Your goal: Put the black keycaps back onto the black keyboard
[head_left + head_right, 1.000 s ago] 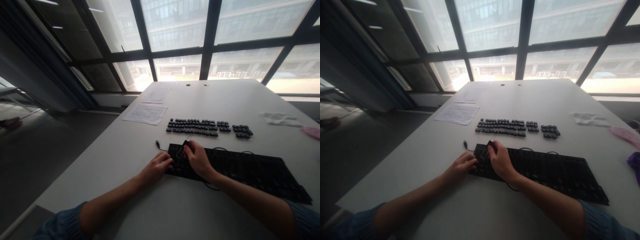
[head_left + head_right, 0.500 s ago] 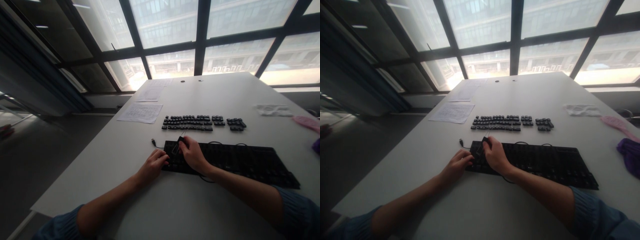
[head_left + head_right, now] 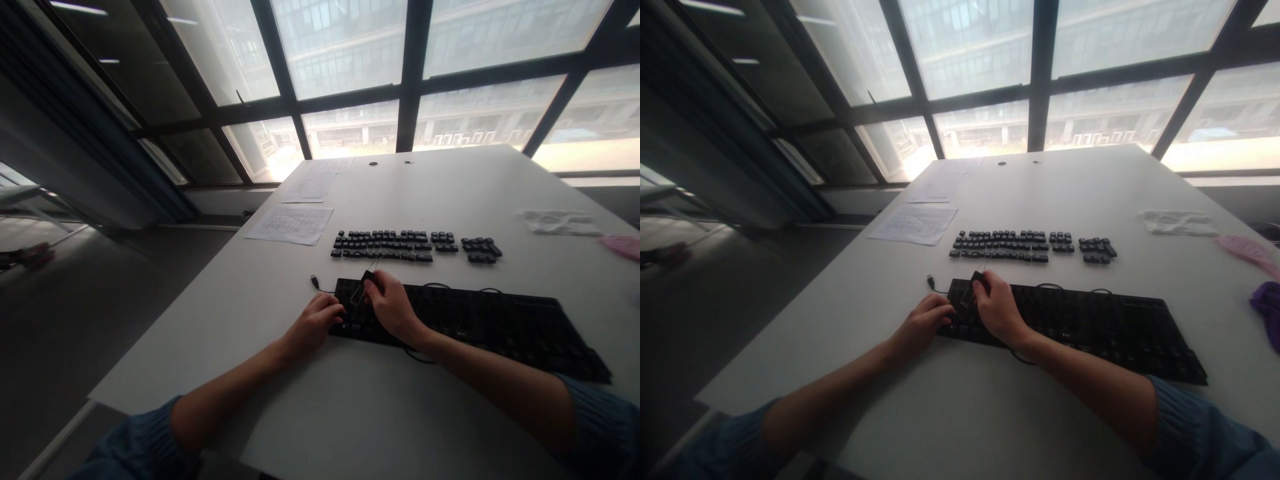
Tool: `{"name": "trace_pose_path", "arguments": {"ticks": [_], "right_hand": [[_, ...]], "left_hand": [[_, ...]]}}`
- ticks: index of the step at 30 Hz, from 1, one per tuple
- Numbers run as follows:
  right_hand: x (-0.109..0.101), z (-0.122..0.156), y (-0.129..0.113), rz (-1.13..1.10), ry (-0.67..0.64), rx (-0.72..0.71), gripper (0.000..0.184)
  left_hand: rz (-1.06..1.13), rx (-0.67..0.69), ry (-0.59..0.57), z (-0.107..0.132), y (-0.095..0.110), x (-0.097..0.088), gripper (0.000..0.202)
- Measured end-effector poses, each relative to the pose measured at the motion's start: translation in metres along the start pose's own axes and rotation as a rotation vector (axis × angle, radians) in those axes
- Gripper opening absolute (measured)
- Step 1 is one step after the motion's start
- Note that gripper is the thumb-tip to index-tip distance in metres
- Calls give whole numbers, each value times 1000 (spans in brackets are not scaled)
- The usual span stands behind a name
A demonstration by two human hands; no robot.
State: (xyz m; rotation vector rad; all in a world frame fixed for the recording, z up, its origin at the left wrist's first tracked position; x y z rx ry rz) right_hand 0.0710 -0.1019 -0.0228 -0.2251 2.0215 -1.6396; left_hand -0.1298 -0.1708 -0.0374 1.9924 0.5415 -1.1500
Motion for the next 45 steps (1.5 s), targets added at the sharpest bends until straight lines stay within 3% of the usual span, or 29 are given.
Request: {"name": "trace_pose_path", "arguments": {"ticks": [4, 11, 15, 18, 22, 29, 33, 36, 39, 42, 45], "right_hand": [[1, 0, 1, 23, 12, -14, 20], [3, 0, 2, 40, 5, -32, 19], [3, 0, 3, 47, -1, -31, 20], [3, 0, 2, 55, -5, -31, 20], [2, 0, 2, 46, -5, -32, 20], [2, -1, 3, 42, -7, -24, 18], [2, 0, 1, 44, -4, -21, 19], [2, 0, 1, 32, -18, -13, 19], [2, 0, 0, 9, -23, -13, 18], [1, 0, 0, -9, -13, -17, 19], [1, 0, 0, -29, -8, -22, 20]], "left_hand": [[1, -32, -39, -1, 2, -2, 11], [28, -159, -353, -15, 14, -31, 13], [157, -241, -385, -23, 16, -37, 16], [202, -272, -358, -25, 15, -33, 12], [106, -238, -291, -20, 13, -21, 10], [69, -123, -29, 0, 12, 1, 12], [155, -205, 118, 1, 7, -9, 16], [278, -329, 180, -14, -13, -32, 23], [515, -468, 162, -37, -46, -49, 35], [773, -577, 148, -58, -75, -54, 49], [881, -615, 137, -69, -88, -50, 54]]}}
Point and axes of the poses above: each hand's wrist, its own z-axis away from the middle knuckle, its own x-axis out of the palm, y = z × x, the point moved 1 cm from there along -z, towards the middle knuckle, and after that the axes turned 13 degrees about -y, right-handed, at the moved point
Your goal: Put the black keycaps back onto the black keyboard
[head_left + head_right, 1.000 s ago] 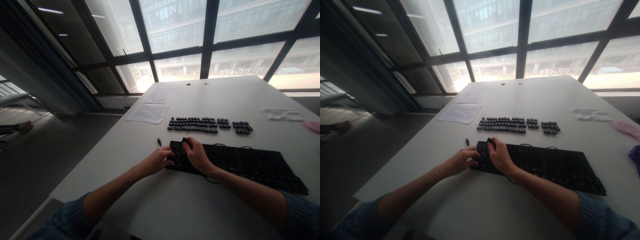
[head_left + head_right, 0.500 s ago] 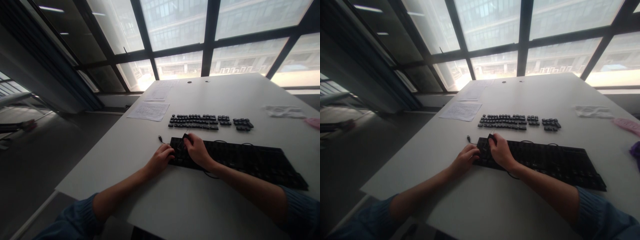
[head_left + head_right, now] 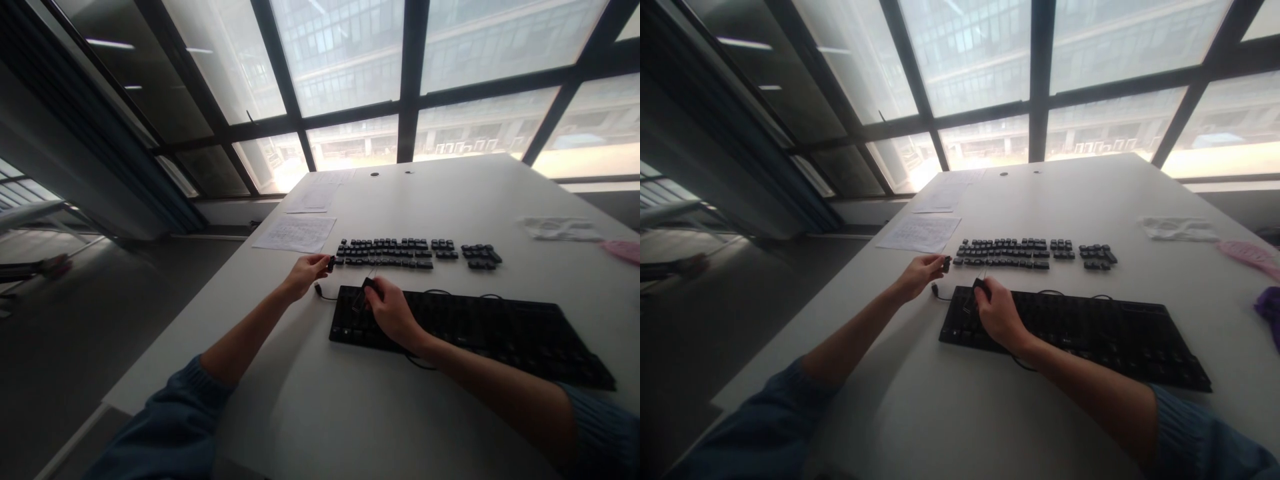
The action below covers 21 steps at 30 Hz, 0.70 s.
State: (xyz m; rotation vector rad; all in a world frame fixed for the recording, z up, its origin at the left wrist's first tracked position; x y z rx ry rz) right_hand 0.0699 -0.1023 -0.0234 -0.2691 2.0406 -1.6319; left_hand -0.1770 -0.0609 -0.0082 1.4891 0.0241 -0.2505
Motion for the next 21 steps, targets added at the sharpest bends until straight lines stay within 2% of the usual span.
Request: {"name": "trace_pose_path", "arguments": {"ticks": [2, 5, 10, 14, 17, 21], "right_hand": [[0, -1, 0, -19, -2, -2, 19], [1, -1, 2, -32, -7, 5, 18], [2, -2, 4, -35, -10, 5, 17], [2, -1, 3, -38, -6, 3, 17], [1, -1, 2, -39, -5, 3, 18], [1, -1, 1, -38, -7, 1, 18]], "left_hand": [[-23, 7, -6, -4, -1, 1, 54], [-173, 59, -28, -5, -1, 2, 52], [-673, 240, -16, -6, -5, 3, 28], [-980, 388, -91, -6, -10, 8, 16], [-1089, 434, -88, -5, -11, 11, 19], [-1076, 443, -67, -4, -12, 11, 20]]}}
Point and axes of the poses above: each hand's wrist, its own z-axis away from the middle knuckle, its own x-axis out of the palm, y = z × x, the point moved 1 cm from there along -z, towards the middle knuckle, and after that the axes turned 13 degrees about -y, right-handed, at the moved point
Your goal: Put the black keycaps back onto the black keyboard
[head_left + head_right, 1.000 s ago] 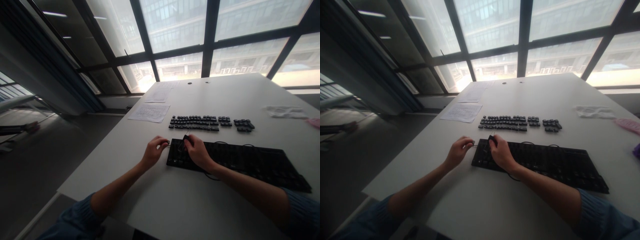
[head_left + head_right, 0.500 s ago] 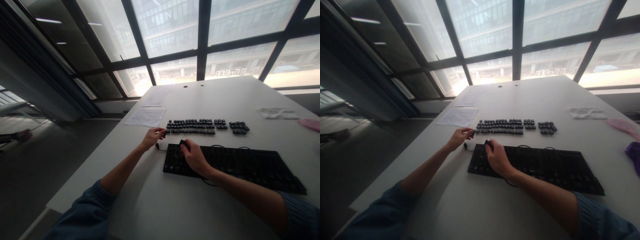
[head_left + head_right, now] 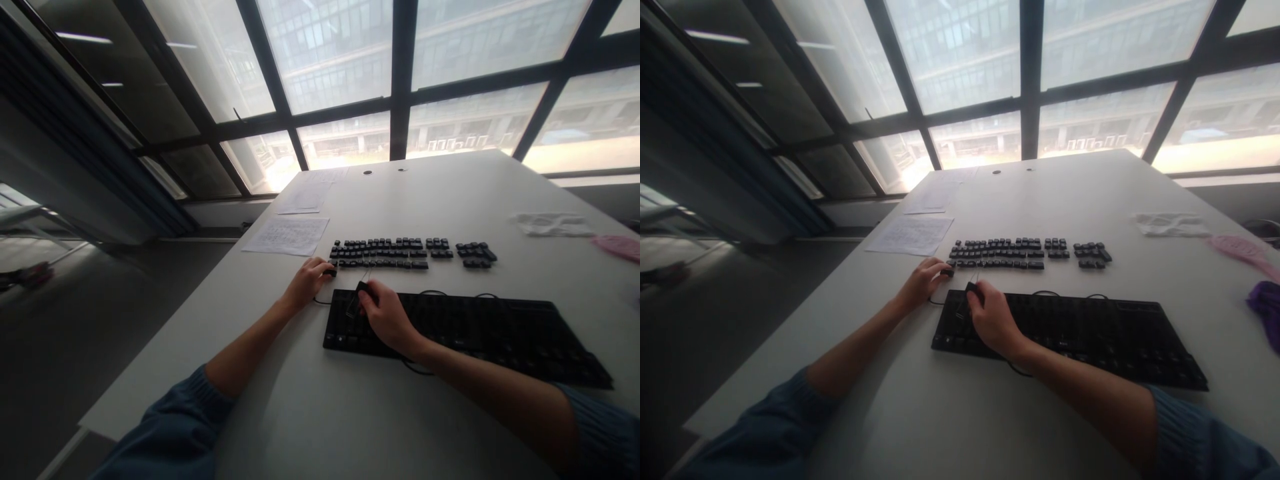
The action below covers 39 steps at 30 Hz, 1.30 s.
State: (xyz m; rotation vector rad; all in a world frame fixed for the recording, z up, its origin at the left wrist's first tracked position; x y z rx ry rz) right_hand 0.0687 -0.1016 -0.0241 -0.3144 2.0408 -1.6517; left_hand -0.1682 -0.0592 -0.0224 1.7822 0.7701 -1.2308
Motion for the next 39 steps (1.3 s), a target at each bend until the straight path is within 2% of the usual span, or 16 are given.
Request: {"name": "trace_pose_path", "arguments": {"ticks": [7, 10, 13, 16, 21, 24, 27, 33, 39], "right_hand": [[0, -1, 2, 9, -4, 13, 18], [0, 0, 1, 0, -7, 21, 17], [-1, 0, -1, -24, -11, 17, 18], [-1, 1, -5, -29, -14, 4, 20], [-3, 0, -4, -80, 55, -8, 23], [-8, -3, -3, -173, 183, -6, 26], [-16, -3, -5, -274, 308, -17, 26], [-24, 7, -9, -175, 202, -83, 26], [-20, 13, -7, -71, 92, -44, 26]], "left_hand": [[34, -12, 52, -1, -4, 2, 14], [40, -11, 79, 1, -1, -2, 14], [80, -28, 154, 6, 12, -12, 15], [182, -28, 178, 18, 35, -21, 17], [339, 5, 71, 45, 79, -23, 18], [385, 23, -18, 57, 96, -19, 13], [396, 17, -139, 62, 106, -13, 13], [385, -33, -237, 58, 108, -2, 25], [446, -55, -185, 56, 110, 0, 18]]}}
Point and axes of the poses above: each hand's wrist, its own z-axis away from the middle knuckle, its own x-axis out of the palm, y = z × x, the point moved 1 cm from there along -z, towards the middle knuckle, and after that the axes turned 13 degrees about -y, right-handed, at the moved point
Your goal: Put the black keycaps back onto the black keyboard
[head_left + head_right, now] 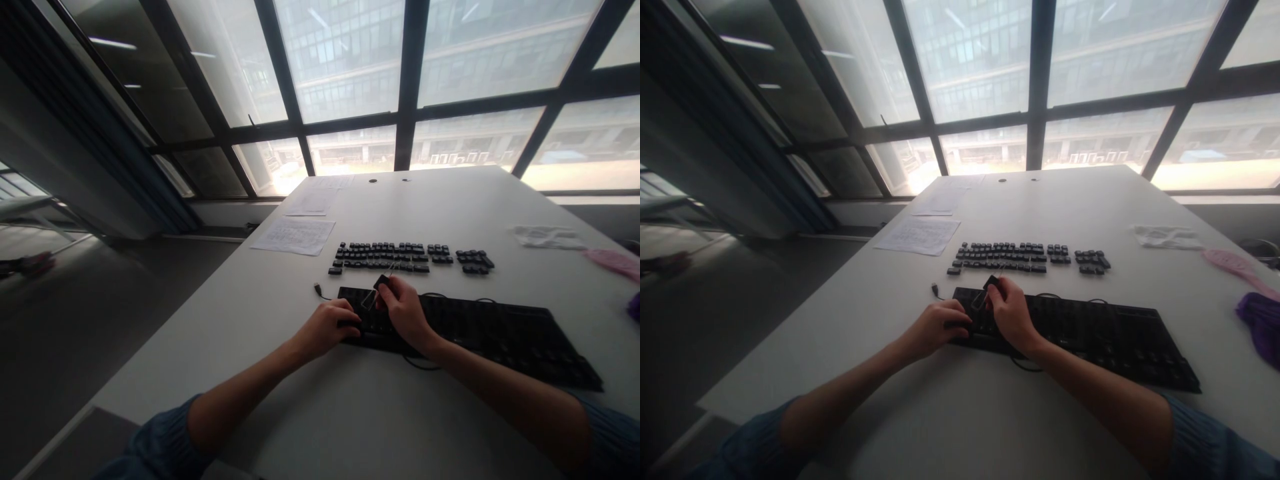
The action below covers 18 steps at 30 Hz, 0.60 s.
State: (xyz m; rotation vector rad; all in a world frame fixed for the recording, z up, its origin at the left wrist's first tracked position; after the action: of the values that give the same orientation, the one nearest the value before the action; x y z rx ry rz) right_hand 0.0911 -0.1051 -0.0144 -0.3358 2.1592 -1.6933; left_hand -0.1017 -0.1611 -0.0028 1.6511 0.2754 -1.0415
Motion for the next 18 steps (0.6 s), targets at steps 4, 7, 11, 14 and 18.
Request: {"name": "trace_pose_path", "arguments": {"ticks": [4, 7, 11, 14, 18], "right_hand": [[8, 6, -5, 106, -135, -46, 21], [13, 7, -7, 218, -192, -69, 19], [18, 4, -5, 269, -242, -52, 19], [21, 2, -5, 280, -261, -70, 20], [23, 2, -8, 321, -327, -165, 19]], "left_hand": [[77, -38, 61, 4, -1, -1, 21], [77, -73, 121, 6, -5, -2, 30], [76, -48, 121, 6, -14, 0, 35], [95, -22, 97, 6, -18, 2, 34], [86, 6, 93, 6, -17, 2, 27]]}}
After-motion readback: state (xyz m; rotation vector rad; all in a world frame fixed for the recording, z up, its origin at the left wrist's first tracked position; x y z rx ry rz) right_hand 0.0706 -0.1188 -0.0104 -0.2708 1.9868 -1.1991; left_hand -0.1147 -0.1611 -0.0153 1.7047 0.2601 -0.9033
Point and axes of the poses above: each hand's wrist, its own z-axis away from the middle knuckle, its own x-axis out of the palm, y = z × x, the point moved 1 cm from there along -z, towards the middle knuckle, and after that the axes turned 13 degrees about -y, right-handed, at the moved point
